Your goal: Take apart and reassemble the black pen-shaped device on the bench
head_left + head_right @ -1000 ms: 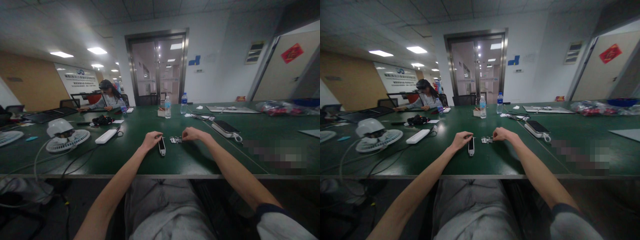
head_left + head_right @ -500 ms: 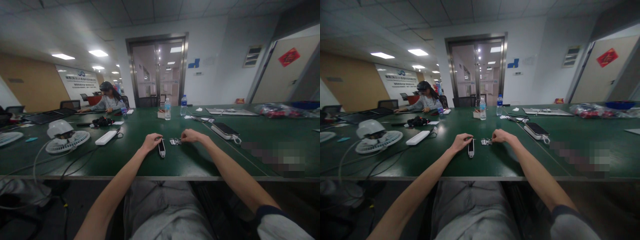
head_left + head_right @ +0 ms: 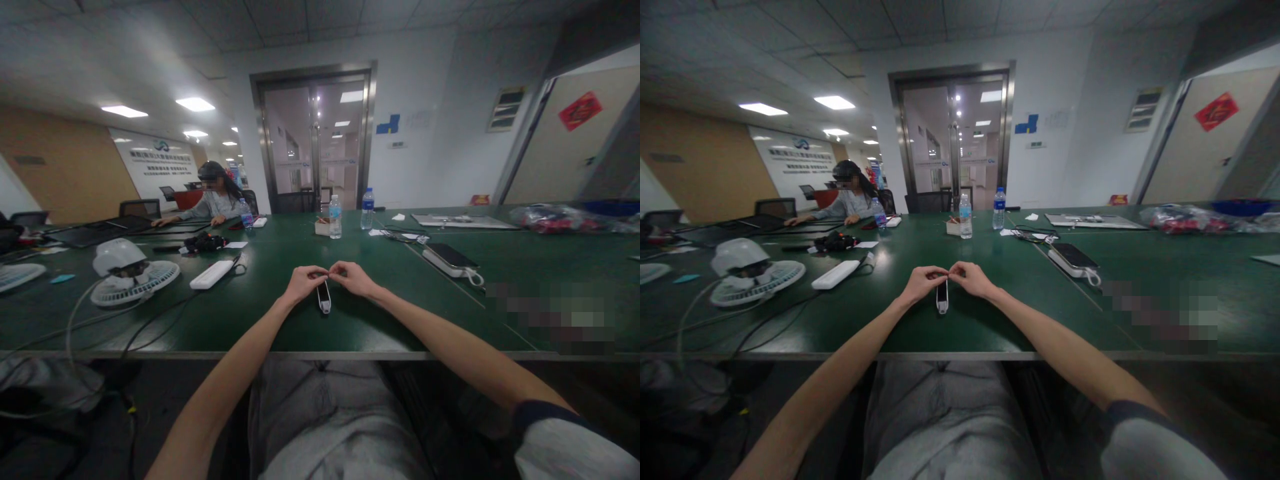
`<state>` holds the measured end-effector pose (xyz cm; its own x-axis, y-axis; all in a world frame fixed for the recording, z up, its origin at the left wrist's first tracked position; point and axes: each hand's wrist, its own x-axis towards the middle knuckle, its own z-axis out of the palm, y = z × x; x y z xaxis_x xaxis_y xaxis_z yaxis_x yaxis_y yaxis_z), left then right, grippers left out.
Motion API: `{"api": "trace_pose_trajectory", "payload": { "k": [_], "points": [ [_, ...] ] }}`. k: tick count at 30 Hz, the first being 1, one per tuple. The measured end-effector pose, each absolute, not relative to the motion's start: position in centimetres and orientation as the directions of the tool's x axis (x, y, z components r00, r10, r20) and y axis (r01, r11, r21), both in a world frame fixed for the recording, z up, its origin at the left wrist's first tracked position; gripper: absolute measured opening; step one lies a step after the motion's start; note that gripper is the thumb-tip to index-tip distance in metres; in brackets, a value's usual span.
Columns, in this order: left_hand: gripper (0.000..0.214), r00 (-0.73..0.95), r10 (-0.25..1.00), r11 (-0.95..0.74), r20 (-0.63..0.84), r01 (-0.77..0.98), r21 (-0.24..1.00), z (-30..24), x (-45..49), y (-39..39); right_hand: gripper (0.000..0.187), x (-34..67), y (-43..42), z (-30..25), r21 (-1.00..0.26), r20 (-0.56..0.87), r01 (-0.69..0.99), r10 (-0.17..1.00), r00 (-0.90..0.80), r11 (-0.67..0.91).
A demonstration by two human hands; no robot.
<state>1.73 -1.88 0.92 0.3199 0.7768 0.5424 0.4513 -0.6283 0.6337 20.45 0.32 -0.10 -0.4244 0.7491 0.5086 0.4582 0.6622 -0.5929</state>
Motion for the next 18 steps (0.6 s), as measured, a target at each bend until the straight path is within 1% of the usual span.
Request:
{"api": "trace_pose_trajectory", "payload": {
  "k": [3,9,18],
  "points": [
    [0.024,0.321,0.786,-0.619,0.529,0.4,0.676,0.8,1.7,-1.7,0.02,20.3,0.2,-0.4,-0.606,0.523,0.452,0.756,-0.393,0.654],
    [0.026,0.343,0.79,-0.606,0.508,0.308,0.734,0.4,1.4,-1.0,0.018,20.3,-0.6,0.1,-0.579,0.566,0.453,0.734,-0.375,0.678],
    [0.026,0.348,0.829,-0.52,0.438,0.191,0.832,0.7,1.5,-1.3,0.014,20.3,-1.0,0.4,-0.494,0.631,0.476,0.677,-0.379,0.728]
  ]
}}
